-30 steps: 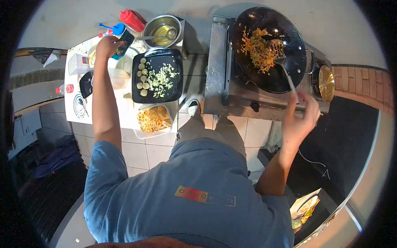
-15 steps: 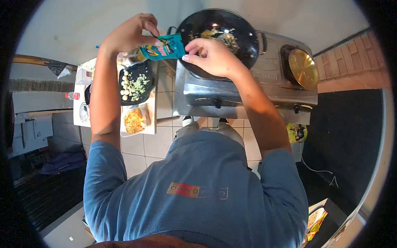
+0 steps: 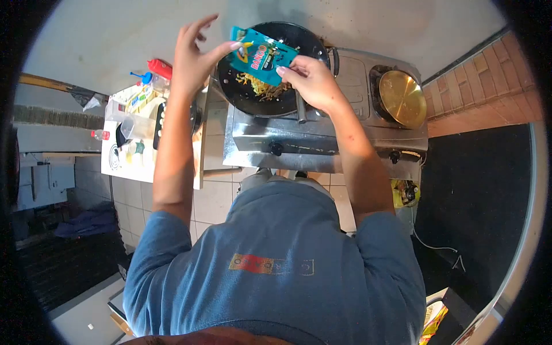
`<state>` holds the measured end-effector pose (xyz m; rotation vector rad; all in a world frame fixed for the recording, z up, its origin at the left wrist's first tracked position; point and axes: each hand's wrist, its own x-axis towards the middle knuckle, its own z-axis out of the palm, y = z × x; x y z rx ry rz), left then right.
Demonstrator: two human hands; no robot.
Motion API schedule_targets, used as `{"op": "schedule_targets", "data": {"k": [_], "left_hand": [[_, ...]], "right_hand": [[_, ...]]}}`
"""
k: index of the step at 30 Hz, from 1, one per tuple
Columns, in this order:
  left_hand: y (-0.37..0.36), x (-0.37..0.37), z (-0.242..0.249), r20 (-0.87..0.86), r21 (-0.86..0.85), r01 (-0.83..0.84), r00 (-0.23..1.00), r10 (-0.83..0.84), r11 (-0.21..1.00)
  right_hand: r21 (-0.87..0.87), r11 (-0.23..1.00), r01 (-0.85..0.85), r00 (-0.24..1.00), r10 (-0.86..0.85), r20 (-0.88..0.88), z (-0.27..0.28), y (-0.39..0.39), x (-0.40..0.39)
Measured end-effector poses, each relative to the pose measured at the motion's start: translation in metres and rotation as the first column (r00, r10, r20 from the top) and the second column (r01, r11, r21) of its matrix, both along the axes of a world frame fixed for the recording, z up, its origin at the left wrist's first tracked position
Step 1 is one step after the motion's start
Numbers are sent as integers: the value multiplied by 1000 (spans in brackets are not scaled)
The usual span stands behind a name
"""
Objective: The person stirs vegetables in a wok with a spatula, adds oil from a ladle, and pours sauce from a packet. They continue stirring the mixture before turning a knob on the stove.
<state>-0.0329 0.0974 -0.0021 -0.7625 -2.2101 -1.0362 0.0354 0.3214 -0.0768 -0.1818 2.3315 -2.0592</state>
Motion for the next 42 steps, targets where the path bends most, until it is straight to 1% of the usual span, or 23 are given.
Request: {"op": "schedule_targets", "data": {"k": [1,2,4,6,7,8,10,11,14,20,22,23,25,26,28,29,32,33,34,35,38,40,42], "left_hand": [[-2,1,-11,15,61,-59,998,58,996],[0,4,-24,96,248,-101,992,79,963],[-4,4,-53,303,321,-188,949,87,928],[6,21,-70,582,421,-80,788,-201,903],[11,30,-71,660,532,-34,643,-389,846],[13,34,-76,683,539,23,573,-453,842],[13,36,-86,653,635,92,466,-597,767],[14,36,-91,627,679,64,467,-623,731],[0,28,-98,720,569,110,413,-558,815],[-14,21,-93,687,589,252,343,-640,767],[-16,20,-94,741,445,283,417,-527,850],[-16,20,-93,744,446,283,411,-528,849],[-13,23,-86,834,337,194,393,-388,921],[-10,24,-91,837,336,194,386,-387,922],[-5,22,-99,819,416,32,421,-389,909],[-6,22,-101,847,295,47,450,-283,954],[-10,17,-117,814,349,97,461,-353,932],[-13,16,-114,817,345,101,458,-352,933],[-16,15,-111,820,371,166,404,-406,914],[-17,16,-107,821,397,227,346,-455,889],[-15,18,-93,844,412,237,265,-467,880],[-11,17,-93,847,438,165,252,-468,883],[-6,16,-98,888,363,41,288,-359,931]], "right_hand": [[-44,999,24,999,-25,-21,0,-1,1],[-53,998,38,999,-36,30,-5,1,-1],[-150,984,94,993,-83,82,5,-9,7],[-220,970,102,990,-77,120,-6,-14,5],[-296,948,118,984,-72,163,-10,-17,6],[-291,949,118,983,-71,170,-13,-21,8],[-411,902,136,971,-39,235,-14,-30,8],[-430,893,136,966,-23,257,-19,-33,6],[-490,863,123,960,21,278,-28,-42,4],[-393,910,131,942,10,336,-33,-48,1],[-367,921,131,933,11,359,-38,-49,0],[-368,920,136,930,10,367,-40,-50,0],[-370,918,144,926,7,379,-42,-55,1],[-373,910,180,919,-21,393,-42,-58,2],[-376,901,217,912,-50,408,-45,-62,2],[-368,902,226,916,-68,395,-50,-63,2],[-449,861,240,908,-36,417,-50,-59,1],[-366,910,196,924,-46,379,-49,-57,2],[-277,949,153,939,-52,341,-48,-55,3],[-305,941,148,927,-25,375,-50,-52,3],[-307,948,85,944,22,330,-61,-50,3],[-319,937,140,939,-23,343,-61,-55,2],[-327,924,198,931,-72,357,-60,-60,4]]}}
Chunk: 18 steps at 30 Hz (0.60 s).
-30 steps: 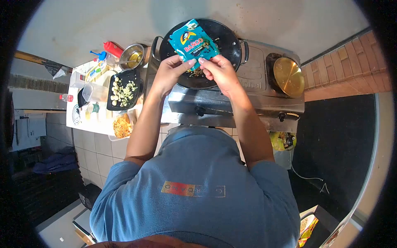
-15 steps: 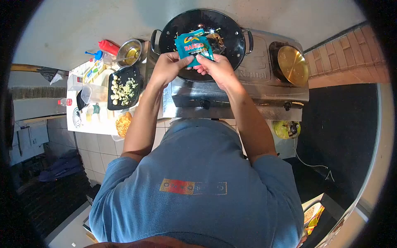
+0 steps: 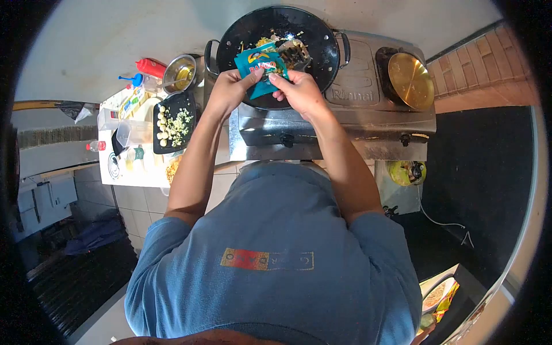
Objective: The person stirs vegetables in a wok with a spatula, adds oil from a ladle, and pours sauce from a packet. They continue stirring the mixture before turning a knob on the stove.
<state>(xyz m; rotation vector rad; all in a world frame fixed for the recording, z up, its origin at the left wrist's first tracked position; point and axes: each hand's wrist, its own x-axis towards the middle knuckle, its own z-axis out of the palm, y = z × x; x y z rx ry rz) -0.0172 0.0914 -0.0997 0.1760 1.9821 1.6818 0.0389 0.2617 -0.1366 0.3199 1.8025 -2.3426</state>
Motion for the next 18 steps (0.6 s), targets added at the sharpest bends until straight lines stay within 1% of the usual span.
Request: {"op": "schedule_targets", "data": {"k": [1,2,3,4,6,7,8,9,10,12,13,14,15,16,17,18], "left_hand": [[1,-1,-1,-72,-36,13,997,-16,999],[1,-3,-2,-74,-37,13,997,-16,999],[0,-4,2,-113,24,68,991,-65,997],[-1,-4,7,-153,81,127,982,-113,989],[-4,-6,23,-141,91,126,984,-113,988],[-5,-7,31,-117,34,144,983,-139,989],[-4,-7,35,-93,-23,162,982,-164,986],[-1,-7,37,-101,21,147,984,-144,989],[3,-7,40,-106,21,152,983,-149,988],[7,-5,50,-224,0,124,967,-120,992],[8,-7,52,-194,66,139,973,-124,988],[8,-12,55,-195,63,147,972,-132,987],[6,-18,57,-208,37,181,963,-169,983],[2,-18,55,-201,10,208,958,-202,978],[-1,-25,51,-146,-24,202,968,-204,979],[-2,-31,52,-149,-28,197,969,-199,980]], "right_hand": [[13,999,35,999,-35,-11,3,-1,2],[27,997,69,997,-68,-25,6,-1,2],[76,995,57,998,-54,-34,12,2,3],[72,996,58,998,-55,-33,18,4,5],[122,992,-34,998,40,-44,34,8,9],[163,983,-87,994,98,-57,42,10,12],[164,983,-82,994,93,-59,47,12,12],[71,991,-114,993,116,-18,51,14,13],[-22,990,-142,990,142,17,52,15,12],[-48,992,-120,993,120,-3,50,13,8],[-129,989,-75,997,75,-9,49,9,7],[-208,977,-34,999,33,-5,47,6,7],[-167,985,-36,999,34,-15,46,3,8],[-176,984,-31,999,33,8,45,-1,11],[-196,981,-3,999,14,52,48,-5,10],[-212,977,20,997,-3,82,51,-7,5]]}}
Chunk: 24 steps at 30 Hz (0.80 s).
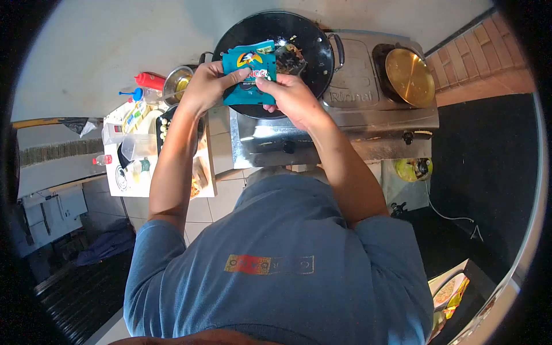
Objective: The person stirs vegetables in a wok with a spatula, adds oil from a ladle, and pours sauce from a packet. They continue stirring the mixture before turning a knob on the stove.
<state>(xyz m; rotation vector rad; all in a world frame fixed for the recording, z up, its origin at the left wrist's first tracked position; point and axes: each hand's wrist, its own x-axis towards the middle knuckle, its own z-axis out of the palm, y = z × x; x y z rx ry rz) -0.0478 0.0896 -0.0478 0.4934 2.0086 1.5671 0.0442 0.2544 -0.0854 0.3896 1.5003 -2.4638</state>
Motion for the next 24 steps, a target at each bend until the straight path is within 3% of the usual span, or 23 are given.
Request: {"op": "schedule_targets", "data": {"k": [2,4,5,10,13,17,19,20,22,24], "left_hand": [[-2,-3,2,59,-65,-29,998,33,997],[1,-1,10,30,-27,-27,999,28,999],[0,-3,13,29,-32,0,1000,1,999],[-2,-14,17,-12,-28,45,999,-45,999],[3,-20,24,55,-201,62,997,-51,978],[9,-32,15,-15,-265,42,999,-47,963],[11,-39,22,42,-173,242,970,-239,955],[13,-44,27,46,-178,246,969,-241,953],[21,-63,37,62,-530,378,910,-410,759],[26,-78,25,135,-465,435,896,-424,771]], "right_hand": [[11,999,-31,999,31,-32,-6,-2,-5],[-102,995,11,996,-20,-87,-7,-6,-11],[-192,981,-2,996,-14,-85,-5,-7,-10],[-251,966,70,996,-83,-41,-5,-13,-8],[-312,944,102,993,-113,-17,-8,-18,-9],[-368,916,157,986,-164,14,-17,-20,-16],[-420,891,173,982,-191,-1,-17,-23,-21],[-392,897,205,978,-204,45,-15,-24,-21],[-360,903,233,973,-215,88,-17,-24,-24],[-429,887,170,985,-155,70,-20,-22,-28]]}}
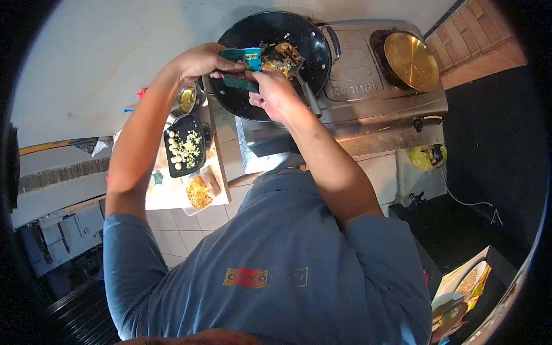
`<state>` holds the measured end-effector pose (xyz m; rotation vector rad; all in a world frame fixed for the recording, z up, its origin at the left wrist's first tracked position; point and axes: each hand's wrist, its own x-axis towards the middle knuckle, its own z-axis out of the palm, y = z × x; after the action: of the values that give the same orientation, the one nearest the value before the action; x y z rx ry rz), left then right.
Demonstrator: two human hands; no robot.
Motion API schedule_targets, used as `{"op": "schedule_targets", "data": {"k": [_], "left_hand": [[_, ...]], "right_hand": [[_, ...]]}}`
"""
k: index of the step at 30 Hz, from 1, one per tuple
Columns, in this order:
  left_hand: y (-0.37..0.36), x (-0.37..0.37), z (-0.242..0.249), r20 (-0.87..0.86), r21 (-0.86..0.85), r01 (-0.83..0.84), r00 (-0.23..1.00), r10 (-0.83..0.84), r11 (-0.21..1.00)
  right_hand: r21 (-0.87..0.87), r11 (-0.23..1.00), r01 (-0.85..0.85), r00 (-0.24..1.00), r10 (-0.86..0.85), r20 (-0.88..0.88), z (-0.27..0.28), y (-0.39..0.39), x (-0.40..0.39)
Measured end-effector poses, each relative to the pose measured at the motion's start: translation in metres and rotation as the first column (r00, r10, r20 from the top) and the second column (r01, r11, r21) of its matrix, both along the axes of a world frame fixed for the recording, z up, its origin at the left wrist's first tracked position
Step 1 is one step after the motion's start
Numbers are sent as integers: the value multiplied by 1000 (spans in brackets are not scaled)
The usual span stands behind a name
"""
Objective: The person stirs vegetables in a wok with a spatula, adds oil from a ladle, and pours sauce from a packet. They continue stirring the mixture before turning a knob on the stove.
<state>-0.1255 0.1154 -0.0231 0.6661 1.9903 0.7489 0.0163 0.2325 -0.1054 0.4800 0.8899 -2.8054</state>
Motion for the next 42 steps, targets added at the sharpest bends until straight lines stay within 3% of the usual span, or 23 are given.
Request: {"op": "schedule_targets", "data": {"k": [1,4,5,8,10,14,16,19,22,27,34,37,39,42], "left_hand": [[4,-5,0,21,-72,-10,1000,11,997],[13,-5,1,48,-146,-42,998,49,988],[16,-6,0,34,-170,-67,997,74,983],[19,-15,-2,38,-195,-134,989,144,972],[17,-26,6,146,-196,-30,988,59,980],[16,-41,-6,226,-76,-20,973,37,997],[17,-41,-13,152,-68,-28,988,38,997],[21,-50,-22,238,-50,-185,952,192,981],[7,-64,-17,207,-166,-170,957,203,971],[-18,-54,17,479,-126,-174,851,213,977],[-25,-50,11,526,-31,-145,839,140,989],[-20,-35,6,227,38,-314,927,298,949],[-17,-19,20,135,21,-306,944,300,952],[-17,-24,15,4,42,-275,962,275,961]], "right_hand": [[71,997,36,990,-46,133,13,-3,-1],[-27,997,-76,985,79,152,8,11,-12],[-26,998,-49,969,54,241,8,14,-17],[-50,984,-172,969,178,170,9,30,-29],[15,979,-205,963,199,184,16,37,-35],[2,955,-297,936,291,198,24,49,-45],[-27,931,-364,906,361,220,26,59,-53],[-154,888,-432,873,455,175,26,70,-65],[-114,874,-472,858,485,171,34,68,-79],[-42,842,-538,830,537,151,34,62,-105],[114,821,-559,825,537,175,57,42,-92],[126,819,-560,828,554,80,56,31,-86],[251,873,-419,899,360,249,63,19,-76],[152,862,-484,874,466,137,49,33,-84]]}}
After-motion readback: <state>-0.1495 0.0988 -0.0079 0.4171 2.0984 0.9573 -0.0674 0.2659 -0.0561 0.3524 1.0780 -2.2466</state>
